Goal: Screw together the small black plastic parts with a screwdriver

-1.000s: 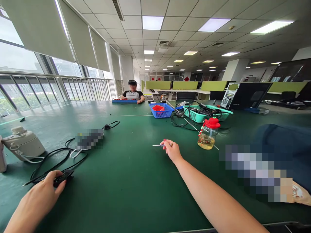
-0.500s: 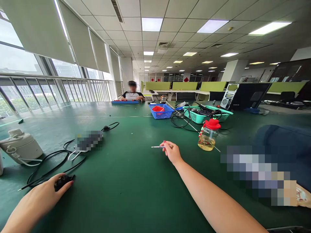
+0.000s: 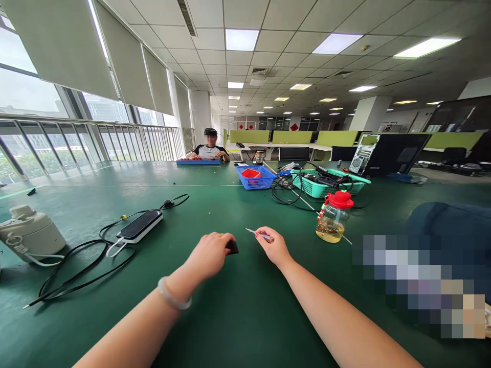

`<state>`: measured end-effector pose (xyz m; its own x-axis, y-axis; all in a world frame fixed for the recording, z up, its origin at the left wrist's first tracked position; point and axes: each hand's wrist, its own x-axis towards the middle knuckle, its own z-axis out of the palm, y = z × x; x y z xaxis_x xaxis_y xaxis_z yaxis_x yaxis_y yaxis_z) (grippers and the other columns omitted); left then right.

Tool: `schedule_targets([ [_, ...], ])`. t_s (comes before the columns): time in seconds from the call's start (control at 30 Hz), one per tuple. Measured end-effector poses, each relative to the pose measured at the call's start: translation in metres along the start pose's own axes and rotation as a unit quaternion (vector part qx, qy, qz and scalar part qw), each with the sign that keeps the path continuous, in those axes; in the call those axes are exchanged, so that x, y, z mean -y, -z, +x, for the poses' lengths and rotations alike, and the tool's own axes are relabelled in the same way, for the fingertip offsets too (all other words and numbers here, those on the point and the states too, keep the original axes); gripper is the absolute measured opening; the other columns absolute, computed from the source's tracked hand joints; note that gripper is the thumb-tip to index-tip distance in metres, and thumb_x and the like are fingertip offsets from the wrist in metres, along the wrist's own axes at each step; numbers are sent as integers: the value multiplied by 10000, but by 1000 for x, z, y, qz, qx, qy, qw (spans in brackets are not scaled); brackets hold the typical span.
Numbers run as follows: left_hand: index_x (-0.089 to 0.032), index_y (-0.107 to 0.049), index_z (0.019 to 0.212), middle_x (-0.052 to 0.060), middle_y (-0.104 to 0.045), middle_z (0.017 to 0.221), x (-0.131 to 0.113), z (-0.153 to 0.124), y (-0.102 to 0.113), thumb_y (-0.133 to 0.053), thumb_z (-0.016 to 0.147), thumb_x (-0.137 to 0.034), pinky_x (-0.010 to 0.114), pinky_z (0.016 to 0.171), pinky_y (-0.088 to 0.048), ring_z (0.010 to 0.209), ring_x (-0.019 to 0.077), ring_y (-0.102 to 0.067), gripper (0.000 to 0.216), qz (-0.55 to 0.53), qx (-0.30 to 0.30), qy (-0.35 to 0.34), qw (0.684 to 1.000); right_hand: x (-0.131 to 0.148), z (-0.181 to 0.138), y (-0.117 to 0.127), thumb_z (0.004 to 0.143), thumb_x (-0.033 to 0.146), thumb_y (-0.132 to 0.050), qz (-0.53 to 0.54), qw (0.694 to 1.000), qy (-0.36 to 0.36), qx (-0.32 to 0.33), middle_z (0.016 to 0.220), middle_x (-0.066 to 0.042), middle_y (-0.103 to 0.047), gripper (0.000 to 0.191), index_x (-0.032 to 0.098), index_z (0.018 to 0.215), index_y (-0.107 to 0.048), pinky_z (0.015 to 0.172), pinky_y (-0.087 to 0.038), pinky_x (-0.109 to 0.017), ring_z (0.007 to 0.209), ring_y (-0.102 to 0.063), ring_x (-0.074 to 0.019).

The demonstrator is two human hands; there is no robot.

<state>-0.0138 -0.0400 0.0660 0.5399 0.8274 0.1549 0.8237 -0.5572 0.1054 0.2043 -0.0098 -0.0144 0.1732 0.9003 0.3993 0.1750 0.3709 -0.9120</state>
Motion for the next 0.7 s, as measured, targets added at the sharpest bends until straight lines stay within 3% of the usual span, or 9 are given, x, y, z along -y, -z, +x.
schedule_targets([
  [0.1, -220, -593, 1084, 96, -697, 1008, -12, 26, -29, -453, 860, -161, 393, 857, -459, 991, 271, -619, 271, -7, 32, -38, 999, -8, 6, 2, 630, 513, -760, 105, 990, -68, -59, 615, 10, -567, 334, 201, 703, -667, 459, -350, -242, 492, -461, -110],
  [0.23, -214, -495, 1233, 111, -673, 1102, -7, 34, -51, -449, 877, -160, 428, 931, -432, 1071, 277, -584, 364, -49, 10, -57, 997, -16, 15, 10, 703, 630, -650, 147, 980, -98, -89, 553, 42, -484, 437, 195, 742, -632, 385, -291, -225, 407, -391, -81],
  [0.37, -232, -458, 1261, 86, -654, 1162, 4, 30, -58, -496, 863, -188, 407, 982, -426, 1109, 252, -565, 402, -146, -2, -20, 989, -16, 16, 17, 644, 556, -766, 237, 960, -127, -74, 553, 43, -502, 401, 180, 718, -648, 379, -314, -208, 414, -421, -65],
  [0.5, -235, -431, 1273, 57, -670, 1113, 12, 29, -69, -579, 789, -186, 378, 964, -457, 1044, 228, -595, 509, -240, -20, 18, 970, -15, 17, 22, 635, 540, -787, 328, 925, -158, -113, 559, 36, -542, 389, 192, 719, -634, 363, -346, -208, 406, -445, -71],
  [0.6, -242, -490, 1210, 60, -664, 1126, 10, 34, -66, -637, 740, -217, 413, 995, -440, 1086, 244, -577, 493, -265, -55, 12, 962, -15, 18, 23, 678, 539, -755, 337, 921, -167, -104, 550, 35, -540, 373, 193, 727, -625, 355, -354, -215, 400, -459, -81],
  [0.7, -221, -587, 1048, 74, -660, 1085, -10, 32, -33, -622, 777, -312, 414, 981, -445, 1058, 241, -582, 288, -344, -150, 24, 927, -15, 17, 21, 685, 525, -750, 338, 921, -178, -81, 569, 30, -551, 359, 190, 745, -635, 351, -346, -222, 397, -458, -83],
])
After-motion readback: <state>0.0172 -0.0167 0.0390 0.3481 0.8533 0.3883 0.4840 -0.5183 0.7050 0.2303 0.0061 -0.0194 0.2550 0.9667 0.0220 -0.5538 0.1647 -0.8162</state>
